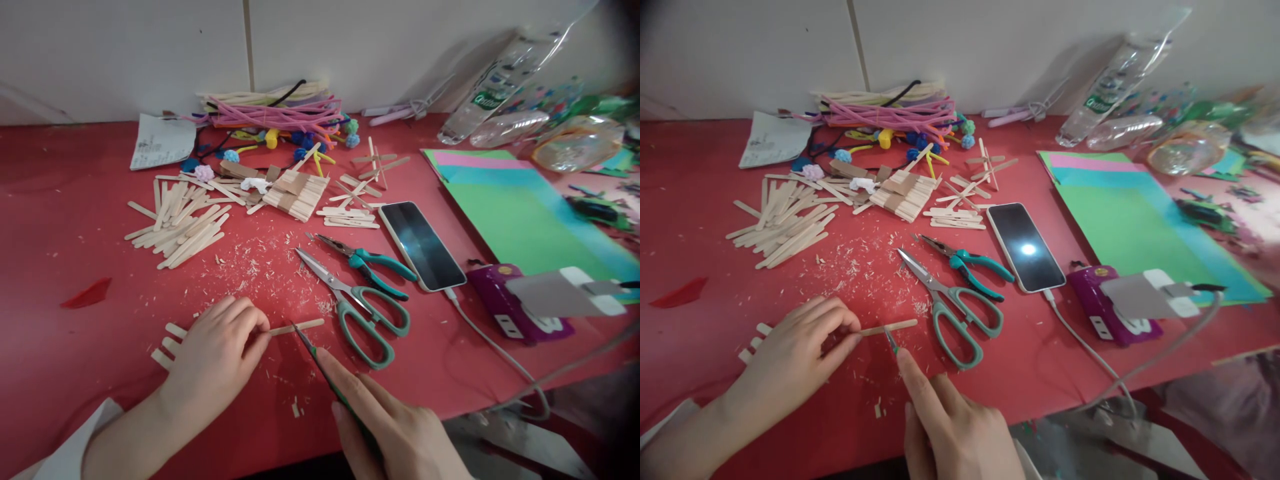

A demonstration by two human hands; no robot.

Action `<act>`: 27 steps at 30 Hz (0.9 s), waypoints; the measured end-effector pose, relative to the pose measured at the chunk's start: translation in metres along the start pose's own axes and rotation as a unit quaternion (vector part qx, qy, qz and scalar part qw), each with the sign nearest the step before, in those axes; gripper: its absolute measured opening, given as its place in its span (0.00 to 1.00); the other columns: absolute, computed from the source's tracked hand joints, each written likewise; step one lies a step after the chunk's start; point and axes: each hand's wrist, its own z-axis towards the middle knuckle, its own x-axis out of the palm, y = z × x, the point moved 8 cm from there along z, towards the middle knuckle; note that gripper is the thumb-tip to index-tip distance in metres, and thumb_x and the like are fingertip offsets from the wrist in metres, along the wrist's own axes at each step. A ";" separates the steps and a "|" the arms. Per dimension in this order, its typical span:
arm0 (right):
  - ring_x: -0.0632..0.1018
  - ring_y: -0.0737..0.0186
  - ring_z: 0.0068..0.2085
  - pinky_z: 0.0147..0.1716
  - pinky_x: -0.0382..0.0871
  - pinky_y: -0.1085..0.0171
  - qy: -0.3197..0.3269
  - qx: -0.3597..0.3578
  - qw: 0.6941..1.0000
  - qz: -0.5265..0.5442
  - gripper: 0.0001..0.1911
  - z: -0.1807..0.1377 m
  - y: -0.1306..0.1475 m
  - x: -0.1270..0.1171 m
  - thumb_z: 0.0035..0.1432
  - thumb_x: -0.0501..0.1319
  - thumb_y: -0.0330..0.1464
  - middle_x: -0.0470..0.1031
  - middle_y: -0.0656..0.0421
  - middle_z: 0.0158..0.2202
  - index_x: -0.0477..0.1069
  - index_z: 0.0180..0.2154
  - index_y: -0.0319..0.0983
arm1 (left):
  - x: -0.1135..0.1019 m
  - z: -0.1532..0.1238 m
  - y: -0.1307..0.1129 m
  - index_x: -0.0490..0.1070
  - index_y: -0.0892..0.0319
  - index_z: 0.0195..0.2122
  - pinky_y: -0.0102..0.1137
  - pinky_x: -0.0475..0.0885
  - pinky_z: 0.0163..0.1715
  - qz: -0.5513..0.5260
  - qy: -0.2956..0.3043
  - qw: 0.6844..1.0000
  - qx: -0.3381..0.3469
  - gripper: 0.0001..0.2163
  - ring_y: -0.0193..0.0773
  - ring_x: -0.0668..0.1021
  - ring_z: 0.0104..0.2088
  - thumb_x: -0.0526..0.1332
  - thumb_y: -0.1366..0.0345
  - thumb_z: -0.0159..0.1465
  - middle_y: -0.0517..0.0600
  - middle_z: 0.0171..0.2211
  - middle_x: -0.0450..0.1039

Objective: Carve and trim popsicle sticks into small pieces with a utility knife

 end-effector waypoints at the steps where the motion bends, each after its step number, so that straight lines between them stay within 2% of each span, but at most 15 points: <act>1: 0.78 0.65 0.23 0.19 0.72 0.71 0.004 -0.002 1.000 0.000 0.23 0.000 0.000 0.000 0.61 0.50 0.28 0.77 0.55 0.30 0.61 0.58 0.36 | 0.000 0.000 0.000 0.62 0.58 0.27 0.33 0.63 0.31 -0.002 -0.001 1.000 -0.001 0.06 0.38 0.70 0.30 0.55 0.71 0.62 0.46 0.27 0.66; 9: 0.77 0.65 0.21 0.17 0.71 0.71 0.006 -0.023 1.000 -0.010 0.23 0.001 0.002 0.003 0.61 0.50 0.28 0.76 0.56 0.28 0.61 0.58 0.36 | -0.002 0.002 0.000 0.63 0.57 0.28 0.32 0.63 0.29 0.001 -0.014 1.000 0.002 0.06 0.37 0.70 0.28 0.57 0.70 0.62 0.45 0.26 0.68; 17: 0.77 0.65 0.21 0.21 0.75 0.70 -0.009 -0.011 1.000 0.004 0.24 -0.004 0.001 0.009 0.62 0.47 0.29 0.77 0.54 0.28 0.61 0.59 0.36 | 0.000 0.003 -0.002 0.65 0.58 0.30 0.34 0.65 0.32 -0.019 0.004 1.000 0.011 0.06 0.39 0.71 0.32 0.51 0.71 0.63 0.47 0.28 0.69; 21: 0.77 0.64 0.21 0.22 0.76 0.69 -0.016 -0.007 1.000 0.005 0.24 -0.004 0.002 0.009 0.62 0.48 0.29 0.77 0.54 0.28 0.61 0.58 0.36 | -0.001 0.002 0.003 0.65 0.57 0.33 0.35 0.67 0.34 -0.052 0.032 0.998 -0.015 0.08 0.39 0.72 0.33 0.50 0.75 0.60 0.47 0.30 0.69; 27: 0.77 0.65 0.21 0.20 0.74 0.70 -0.023 -0.003 1.000 0.010 0.24 -0.004 0.002 0.009 0.62 0.47 0.29 0.77 0.54 0.29 0.61 0.59 0.37 | -0.004 0.000 0.010 0.65 0.56 0.36 0.33 0.68 0.32 -0.068 0.023 0.997 -0.042 0.09 0.37 0.74 0.31 0.50 0.74 0.58 0.46 0.30 0.69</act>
